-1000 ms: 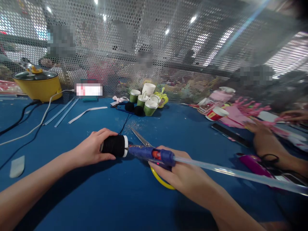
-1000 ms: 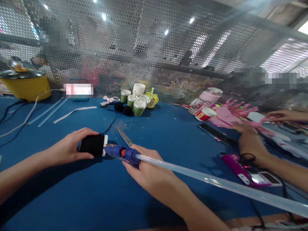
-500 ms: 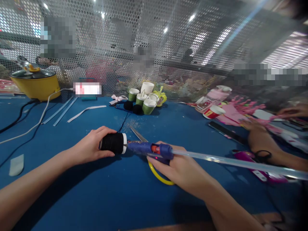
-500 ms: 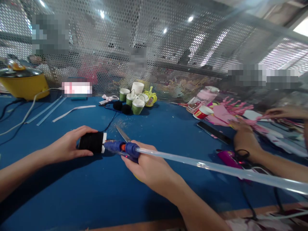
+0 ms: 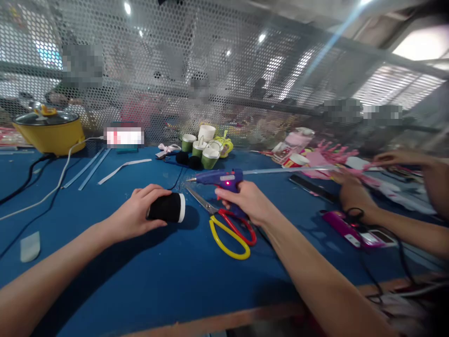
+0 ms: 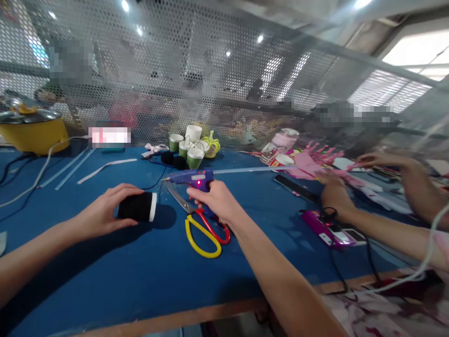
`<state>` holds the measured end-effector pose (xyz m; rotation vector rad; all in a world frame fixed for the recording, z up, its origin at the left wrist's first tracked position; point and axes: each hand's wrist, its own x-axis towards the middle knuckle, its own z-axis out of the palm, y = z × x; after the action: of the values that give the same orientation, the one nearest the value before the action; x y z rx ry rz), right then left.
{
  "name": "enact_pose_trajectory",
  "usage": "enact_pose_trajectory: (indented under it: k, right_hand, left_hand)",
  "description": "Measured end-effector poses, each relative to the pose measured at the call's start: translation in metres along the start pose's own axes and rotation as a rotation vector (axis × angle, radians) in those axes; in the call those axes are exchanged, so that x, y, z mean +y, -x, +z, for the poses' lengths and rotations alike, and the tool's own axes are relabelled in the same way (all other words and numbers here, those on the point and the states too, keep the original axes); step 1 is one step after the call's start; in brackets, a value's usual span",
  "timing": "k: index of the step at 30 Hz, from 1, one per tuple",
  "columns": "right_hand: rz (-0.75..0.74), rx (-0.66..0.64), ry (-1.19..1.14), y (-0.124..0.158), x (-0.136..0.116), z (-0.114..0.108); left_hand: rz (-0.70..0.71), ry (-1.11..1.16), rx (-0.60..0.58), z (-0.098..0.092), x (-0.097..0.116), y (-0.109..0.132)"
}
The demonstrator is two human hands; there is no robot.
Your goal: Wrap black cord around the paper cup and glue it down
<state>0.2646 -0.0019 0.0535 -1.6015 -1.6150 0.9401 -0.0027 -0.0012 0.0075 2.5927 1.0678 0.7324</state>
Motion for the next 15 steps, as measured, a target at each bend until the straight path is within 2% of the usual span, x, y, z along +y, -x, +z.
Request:
enact_pose_trajectory:
  k: [1,5,9,12,15]
  right_hand:
    - [0.012,0.038,-0.027,-0.009,0.005,-0.001]
    - [0.083,0.082,0.111,-0.044,0.03,-0.003]
    - [0.151,0.148,0.255,-0.063,0.05,-0.002]
    - [0.146,0.191,0.366,-0.064,0.048,-0.001]
    - [0.072,0.216,0.426,-0.055,0.03,0.006]
  left_hand:
    - [0.008,-0.011,0.008,0.001,-0.001,0.0]
    - [0.058,-0.063,0.044,0.004,-0.004,0.0]
    - [0.092,-0.093,0.066,0.004,-0.004,0.0]
    - [0.11,-0.089,0.068,0.003,-0.002,0.0]
    - [0.126,-0.082,0.066,0.004,-0.001,0.0]
